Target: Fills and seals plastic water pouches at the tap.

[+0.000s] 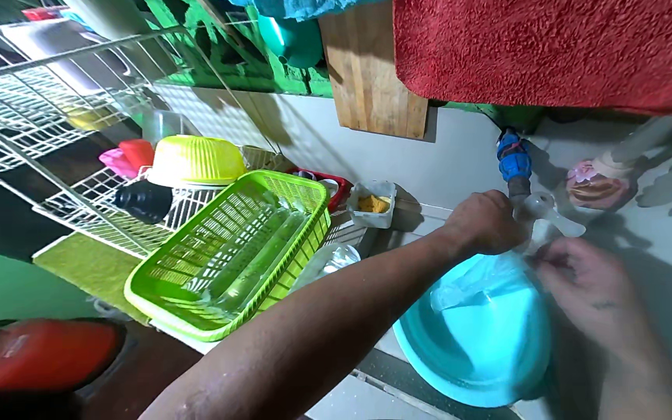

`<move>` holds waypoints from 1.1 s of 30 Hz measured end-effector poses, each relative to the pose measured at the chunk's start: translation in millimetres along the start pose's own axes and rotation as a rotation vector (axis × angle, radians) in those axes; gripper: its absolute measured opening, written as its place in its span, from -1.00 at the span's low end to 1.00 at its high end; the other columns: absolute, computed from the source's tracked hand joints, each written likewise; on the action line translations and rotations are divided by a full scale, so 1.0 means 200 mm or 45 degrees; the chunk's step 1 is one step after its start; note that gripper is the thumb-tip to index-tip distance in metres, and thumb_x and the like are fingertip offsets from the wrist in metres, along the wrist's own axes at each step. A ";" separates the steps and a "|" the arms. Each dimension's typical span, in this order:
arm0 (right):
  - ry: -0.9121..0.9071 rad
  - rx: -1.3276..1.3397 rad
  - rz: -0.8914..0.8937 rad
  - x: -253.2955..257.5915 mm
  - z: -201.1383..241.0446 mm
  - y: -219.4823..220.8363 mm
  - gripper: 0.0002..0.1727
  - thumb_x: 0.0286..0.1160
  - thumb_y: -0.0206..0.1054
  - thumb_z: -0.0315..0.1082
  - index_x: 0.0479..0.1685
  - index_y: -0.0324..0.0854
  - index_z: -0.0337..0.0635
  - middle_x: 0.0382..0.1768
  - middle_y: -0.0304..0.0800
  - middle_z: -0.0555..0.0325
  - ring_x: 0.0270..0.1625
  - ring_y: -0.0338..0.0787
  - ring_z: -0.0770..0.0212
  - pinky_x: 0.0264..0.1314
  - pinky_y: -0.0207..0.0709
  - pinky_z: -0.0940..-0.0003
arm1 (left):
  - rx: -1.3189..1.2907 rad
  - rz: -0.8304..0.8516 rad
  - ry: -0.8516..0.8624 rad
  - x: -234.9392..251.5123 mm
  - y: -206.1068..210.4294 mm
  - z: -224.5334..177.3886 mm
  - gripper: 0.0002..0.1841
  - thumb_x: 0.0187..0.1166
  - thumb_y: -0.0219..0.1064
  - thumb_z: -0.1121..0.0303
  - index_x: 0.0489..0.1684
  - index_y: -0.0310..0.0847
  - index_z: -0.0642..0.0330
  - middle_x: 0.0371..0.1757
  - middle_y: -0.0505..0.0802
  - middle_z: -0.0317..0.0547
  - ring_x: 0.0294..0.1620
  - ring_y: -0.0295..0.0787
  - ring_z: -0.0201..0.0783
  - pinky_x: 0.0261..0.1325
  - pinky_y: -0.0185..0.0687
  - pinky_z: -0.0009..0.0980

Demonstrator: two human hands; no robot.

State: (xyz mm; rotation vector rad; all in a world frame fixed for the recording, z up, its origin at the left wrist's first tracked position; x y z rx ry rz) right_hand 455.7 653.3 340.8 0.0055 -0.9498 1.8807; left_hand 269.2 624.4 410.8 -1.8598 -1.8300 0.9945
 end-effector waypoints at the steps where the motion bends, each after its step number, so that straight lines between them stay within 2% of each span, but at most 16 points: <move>1: -0.018 0.007 -0.021 0.00 0.00 0.01 -0.93 0.29 0.35 -0.30 -0.31 0.62 -0.04 -0.38 0.72 0.36 -0.31 0.75 0.50 -0.29 0.69 0.46 | 0.009 0.001 0.000 0.00 0.00 -0.01 -0.78 0.53 0.43 0.29 -0.42 0.64 0.25 -0.40 0.70 -0.01 -0.31 0.66 -0.06 -0.28 0.53 0.03; 5: -0.091 0.045 -0.033 -0.01 -0.01 0.02 -0.80 0.31 0.29 -0.32 -0.15 0.71 -0.13 -0.24 0.77 0.29 -0.22 0.77 0.49 -0.16 0.71 0.49 | 0.065 0.009 -0.006 -0.01 -0.02 -0.03 -0.80 0.53 0.43 0.31 -0.37 0.66 0.27 -0.36 0.71 0.01 -0.28 0.68 -0.05 -0.25 0.56 0.03; 8: -0.119 0.000 0.014 -0.01 -0.01 0.02 -0.79 0.36 0.28 -0.31 -0.13 0.77 -0.09 -0.19 0.76 0.30 -0.20 0.75 0.50 -0.16 0.70 0.48 | 0.080 0.015 -0.016 -0.01 -0.02 -0.04 -0.81 0.54 0.44 0.32 -0.35 0.65 0.28 -0.33 0.72 0.03 -0.26 0.69 -0.05 -0.23 0.57 0.03; 15: -0.120 -0.020 0.003 -0.02 -0.02 0.00 -0.89 0.33 0.29 -0.24 -0.34 0.72 0.02 -0.25 0.71 0.41 -0.26 0.72 0.56 -0.24 0.68 0.55 | 0.080 0.000 -0.005 0.00 -0.01 -0.05 -0.82 0.50 0.46 0.34 -0.34 0.65 0.27 -0.34 0.72 0.01 -0.27 0.69 -0.05 -0.25 0.57 0.01; 19: -0.111 -0.014 0.009 -0.02 -0.02 -0.01 -0.89 0.33 0.31 -0.20 -0.32 0.70 0.03 -0.26 0.72 0.41 -0.22 0.74 0.54 -0.19 0.69 0.52 | 0.081 0.014 -0.020 -0.01 0.00 -0.05 -0.82 0.51 0.45 0.33 -0.31 0.66 0.28 -0.31 0.73 0.03 -0.24 0.70 -0.04 -0.21 0.58 0.02; 22: -0.074 -0.002 0.019 -0.03 -0.02 0.00 -0.88 0.33 0.36 -0.16 -0.32 0.67 0.04 -0.32 0.73 0.42 -0.27 0.76 0.53 -0.26 0.71 0.48 | 0.075 0.016 -0.030 -0.02 0.01 -0.04 -0.82 0.51 0.46 0.33 -0.31 0.66 0.27 -0.31 0.73 0.02 -0.24 0.70 -0.05 -0.22 0.58 0.01; 25: -0.042 0.037 0.030 -0.02 -0.02 0.01 -0.90 0.31 0.41 -0.20 -0.34 0.63 0.04 -0.41 0.74 0.42 -0.36 0.77 0.49 -0.36 0.71 0.44 | 0.071 0.017 -0.038 -0.02 0.01 -0.04 -0.82 0.50 0.46 0.34 -0.26 0.67 0.30 -0.27 0.75 0.07 -0.19 0.72 0.00 -0.18 0.61 0.07; 29: -0.071 0.044 0.022 -0.02 -0.03 0.02 -0.90 0.28 0.37 -0.29 -0.27 0.63 0.00 -0.37 0.74 0.40 -0.33 0.76 0.49 -0.30 0.71 0.45 | 0.100 0.016 -0.019 -0.02 0.01 -0.05 -0.85 0.48 0.45 0.38 -0.24 0.66 0.28 -0.27 0.74 0.06 -0.20 0.72 -0.01 -0.20 0.61 0.05; 33: -0.121 -0.004 0.047 -0.03 -0.03 0.02 -0.82 0.32 0.32 -0.31 -0.16 0.76 -0.03 -0.19 0.79 0.36 -0.18 0.80 0.49 -0.13 0.77 0.43 | 0.111 0.006 0.010 -0.02 0.02 -0.05 -0.85 0.42 0.46 0.43 -0.19 0.65 0.26 -0.24 0.76 0.06 -0.17 0.75 0.02 -0.19 0.63 0.08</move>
Point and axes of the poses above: each hand's wrist, its own x-axis towards the middle knuckle, its own y-axis out of the palm, z = x × y, the point moved 2 cm from there along x, towards the middle knuckle
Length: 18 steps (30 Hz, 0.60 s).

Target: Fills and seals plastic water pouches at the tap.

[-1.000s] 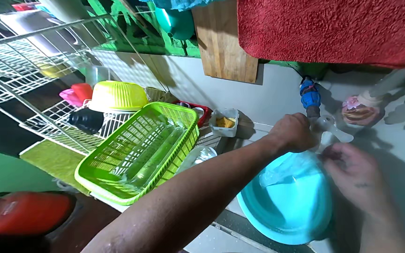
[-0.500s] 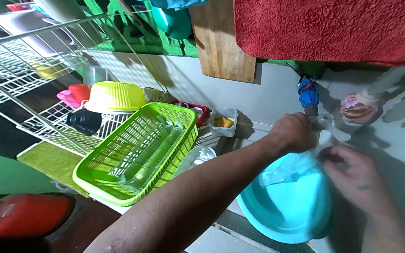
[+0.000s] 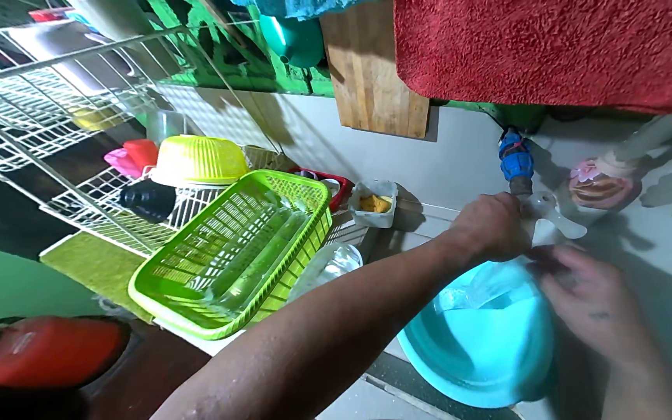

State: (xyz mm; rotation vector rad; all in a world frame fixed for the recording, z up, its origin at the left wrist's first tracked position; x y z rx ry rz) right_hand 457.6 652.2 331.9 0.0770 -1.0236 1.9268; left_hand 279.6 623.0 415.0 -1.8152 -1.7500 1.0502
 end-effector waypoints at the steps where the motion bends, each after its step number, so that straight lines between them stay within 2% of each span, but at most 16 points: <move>1: -0.007 -0.018 0.004 0.00 0.00 0.00 -0.82 0.32 0.31 -0.31 -0.18 0.77 -0.02 -0.19 0.77 0.37 -0.17 0.79 0.49 -0.13 0.75 0.43 | 0.010 0.004 0.004 0.00 0.00 0.00 -0.85 0.43 0.46 0.43 -0.17 0.66 0.26 -0.23 0.76 0.07 -0.15 0.75 0.02 -0.17 0.64 0.09; 7: 0.011 -0.073 0.051 0.00 0.00 -0.02 -0.88 0.33 0.32 -0.19 -0.32 0.73 0.06 -0.26 0.73 0.43 -0.22 0.75 0.52 -0.19 0.72 0.44 | 0.018 0.003 0.037 -0.01 -0.01 0.00 -0.87 0.43 0.41 0.47 -0.15 0.66 0.28 -0.22 0.77 0.07 -0.14 0.75 0.01 -0.17 0.64 0.08; 18: 0.003 -0.045 0.035 0.01 0.00 -0.01 -0.90 0.31 0.36 -0.24 -0.26 0.71 0.03 -0.25 0.76 0.41 -0.23 0.78 0.51 -0.19 0.75 0.43 | 0.058 0.027 0.121 -0.05 0.00 -0.01 -0.86 0.42 0.37 0.55 -0.13 0.71 0.25 -0.15 0.80 0.06 -0.08 0.77 0.02 -0.11 0.65 0.11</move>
Point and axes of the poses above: each hand's wrist, its own x-axis towards the middle knuckle, its own y-axis out of the palm, z = x × y, the point moved 2 cm from there along x, towards the middle knuckle
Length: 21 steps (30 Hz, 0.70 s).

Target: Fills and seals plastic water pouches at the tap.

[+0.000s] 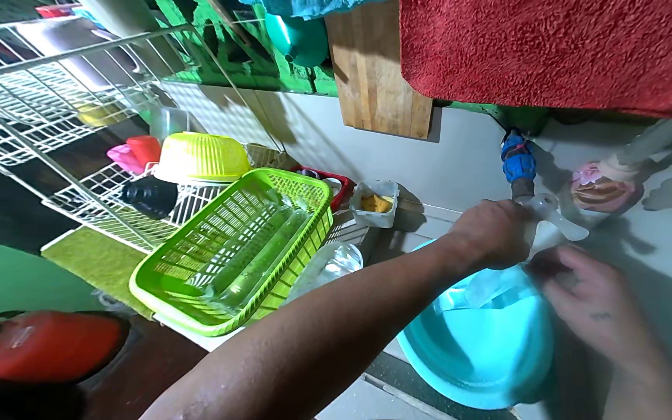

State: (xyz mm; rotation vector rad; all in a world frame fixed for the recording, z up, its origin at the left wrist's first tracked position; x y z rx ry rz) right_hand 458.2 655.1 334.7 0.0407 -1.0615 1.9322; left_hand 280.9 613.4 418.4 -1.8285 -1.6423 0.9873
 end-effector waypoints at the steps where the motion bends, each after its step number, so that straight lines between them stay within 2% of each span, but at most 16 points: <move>1: -0.001 -0.004 0.000 0.00 0.00 0.00 -0.90 0.30 0.35 -0.25 -0.26 0.70 0.03 -0.25 0.77 0.40 -0.22 0.79 0.50 -0.17 0.75 0.42 | 0.009 0.005 0.015 0.00 0.00 0.00 -0.86 0.43 0.37 0.55 -0.12 0.72 0.26 -0.14 0.81 0.07 -0.06 0.77 0.03 -0.09 0.64 0.12; 8: 0.010 -0.014 0.008 0.00 0.00 0.01 -0.89 0.28 0.38 -0.26 -0.25 0.70 0.03 -0.23 0.76 0.38 -0.17 0.80 0.46 -0.12 0.77 0.35 | 0.132 0.093 -0.008 -0.02 -0.01 -0.03 -0.88 0.44 0.40 0.49 -0.14 0.77 0.19 -0.14 0.83 0.02 -0.05 0.79 0.00 -0.10 0.67 0.11; 14: -0.005 0.012 0.023 0.01 0.01 0.01 -0.90 0.29 0.39 -0.29 -0.24 0.69 0.02 -0.23 0.77 0.38 -0.17 0.80 0.47 -0.10 0.78 0.38 | 0.183 0.153 -0.041 -0.02 -0.01 -0.04 -0.92 0.50 0.41 0.42 -0.20 0.80 0.19 -0.17 0.83 0.02 -0.09 0.78 -0.02 -0.12 0.67 0.09; 21: 0.001 -0.001 0.018 0.00 0.01 0.02 -0.88 0.31 0.39 -0.26 -0.21 0.70 0.03 -0.23 0.79 0.40 -0.17 0.81 0.48 -0.09 0.78 0.36 | 0.230 0.216 -0.109 -0.04 -0.03 -0.09 -0.90 0.50 0.42 0.45 -0.33 0.68 0.30 -0.21 0.77 0.10 -0.13 0.74 0.03 -0.16 0.64 0.07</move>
Point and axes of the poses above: each hand's wrist, its own x-axis towards the middle knuckle, its own y-axis out of the palm, z = x × y, the point moved 2 cm from there along x, towards the middle knuckle
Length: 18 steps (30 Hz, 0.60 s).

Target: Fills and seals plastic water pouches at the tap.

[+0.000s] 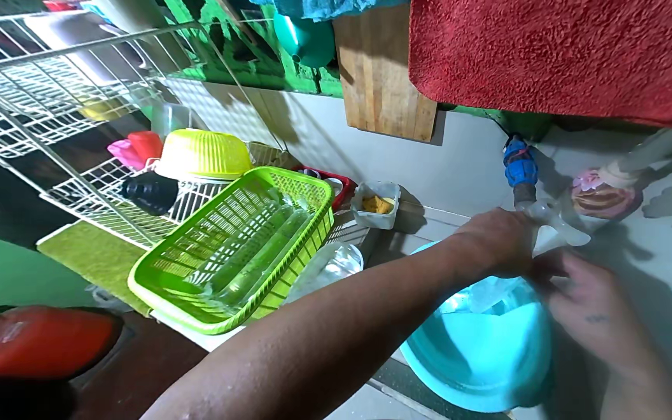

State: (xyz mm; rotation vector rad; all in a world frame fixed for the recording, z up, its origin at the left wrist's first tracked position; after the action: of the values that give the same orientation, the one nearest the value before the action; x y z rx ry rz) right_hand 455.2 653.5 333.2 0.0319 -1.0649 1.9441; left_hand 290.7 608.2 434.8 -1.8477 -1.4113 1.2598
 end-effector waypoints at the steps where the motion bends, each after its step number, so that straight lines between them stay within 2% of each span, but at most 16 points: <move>1: 0.006 0.007 0.004 0.00 0.00 0.00 -0.89 0.31 0.39 -0.27 -0.22 0.71 0.02 -0.23 0.79 0.40 -0.18 0.82 0.47 -0.09 0.79 0.36 | -0.004 -0.002 0.007 0.00 0.00 0.00 -0.91 0.50 0.42 0.46 -0.28 0.71 0.32 -0.18 0.78 0.11 -0.10 0.75 0.04 -0.13 0.65 0.09; 7: -0.002 -0.002 -0.001 -0.01 -0.01 0.00 -0.90 0.32 0.37 -0.23 -0.26 0.73 0.04 -0.27 0.79 0.42 -0.19 0.81 0.50 -0.10 0.78 0.40 | -0.049 -0.053 0.019 0.01 0.03 0.03 -0.89 0.48 0.39 0.49 -0.17 0.73 0.32 -0.13 0.80 0.10 -0.05 0.77 0.02 -0.08 0.66 0.06; 10: -0.002 -0.002 0.005 -0.01 -0.02 0.01 -0.91 0.32 0.37 -0.22 -0.29 0.73 0.06 -0.27 0.79 0.43 -0.19 0.81 0.50 -0.12 0.78 0.41 | -0.064 -0.142 0.020 0.00 0.08 0.05 -0.92 0.45 0.44 0.49 -0.23 0.75 0.31 -0.25 0.82 0.08 -0.18 0.80 0.00 -0.20 0.68 0.03; 14: 0.014 -0.039 0.024 -0.02 -0.03 0.01 -0.91 0.29 0.34 -0.27 -0.31 0.72 0.04 -0.27 0.79 0.40 -0.18 0.80 0.49 -0.10 0.77 0.37 | -0.158 -0.251 0.066 0.00 0.16 0.08 -0.80 0.46 0.44 0.50 -0.02 0.78 0.33 -0.24 0.86 0.11 -0.20 0.83 0.01 -0.17 0.73 0.05; 18: 0.014 -0.047 0.011 -0.02 -0.03 0.00 -0.89 0.25 0.31 -0.27 -0.33 0.72 0.02 -0.27 0.79 0.39 -0.19 0.80 0.48 -0.12 0.75 0.39 | -0.230 -0.270 0.080 0.02 0.18 0.10 -0.78 0.48 0.41 0.52 0.03 0.79 0.33 -0.20 0.87 0.11 -0.17 0.83 -0.01 -0.12 0.73 0.03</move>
State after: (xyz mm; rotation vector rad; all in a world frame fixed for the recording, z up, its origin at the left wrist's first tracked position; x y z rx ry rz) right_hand 459.4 654.8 327.0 -0.0038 -1.0949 1.9299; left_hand 290.0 596.5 396.2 -1.7782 -1.6831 0.9908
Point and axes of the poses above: each hand's wrist, its own x-axis towards the middle knuckle, its own y-axis out of the palm, z = x × y, the point moved 2 cm from there along x, towards the middle knuckle
